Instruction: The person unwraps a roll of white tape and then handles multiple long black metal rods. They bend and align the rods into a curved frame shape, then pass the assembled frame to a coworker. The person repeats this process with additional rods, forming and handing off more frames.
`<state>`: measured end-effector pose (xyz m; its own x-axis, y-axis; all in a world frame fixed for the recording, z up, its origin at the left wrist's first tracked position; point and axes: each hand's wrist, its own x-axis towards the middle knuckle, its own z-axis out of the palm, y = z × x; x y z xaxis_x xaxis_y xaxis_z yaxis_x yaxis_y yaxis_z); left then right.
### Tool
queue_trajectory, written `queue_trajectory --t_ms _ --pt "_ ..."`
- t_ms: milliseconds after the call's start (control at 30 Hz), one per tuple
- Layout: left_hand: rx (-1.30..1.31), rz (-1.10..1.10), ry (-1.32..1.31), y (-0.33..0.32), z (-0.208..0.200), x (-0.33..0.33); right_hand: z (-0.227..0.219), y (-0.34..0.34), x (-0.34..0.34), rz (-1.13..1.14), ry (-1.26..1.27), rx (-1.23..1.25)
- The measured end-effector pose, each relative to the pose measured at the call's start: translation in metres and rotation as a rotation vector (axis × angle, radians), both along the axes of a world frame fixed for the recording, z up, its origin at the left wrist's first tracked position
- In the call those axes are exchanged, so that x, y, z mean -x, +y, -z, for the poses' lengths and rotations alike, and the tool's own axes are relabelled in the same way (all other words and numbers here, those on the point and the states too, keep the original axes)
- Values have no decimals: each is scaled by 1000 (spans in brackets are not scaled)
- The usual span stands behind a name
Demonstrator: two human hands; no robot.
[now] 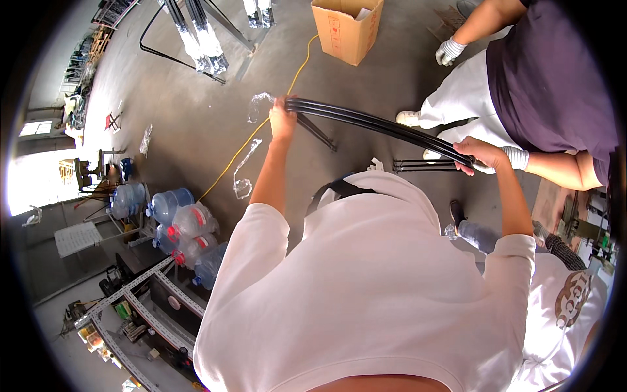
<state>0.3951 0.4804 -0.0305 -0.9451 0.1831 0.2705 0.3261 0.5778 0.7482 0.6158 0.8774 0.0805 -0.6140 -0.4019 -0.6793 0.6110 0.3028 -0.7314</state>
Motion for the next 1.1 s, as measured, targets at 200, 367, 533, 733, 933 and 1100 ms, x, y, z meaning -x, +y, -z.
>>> queue_trajectory --t_ms 200,367,533,733,933,1100 --pt "-18 -19 141 6 -20 -3 -9 -14 5 -36 -28 -40" --pt "135 80 121 -5 -19 0 4 0 -2 5 -107 29" --pt "157 198 5 -11 -21 -2 1 0 3 -53 -92 8" --pt "170 202 162 -8 -27 -2 1 -4 6 9 -140 -29" --pt "189 176 160 -11 -26 -5 4 -2 8 -85 -122 25" --pt "230 161 64 -5 -40 -14 9 10 -3 -24 -124 83"
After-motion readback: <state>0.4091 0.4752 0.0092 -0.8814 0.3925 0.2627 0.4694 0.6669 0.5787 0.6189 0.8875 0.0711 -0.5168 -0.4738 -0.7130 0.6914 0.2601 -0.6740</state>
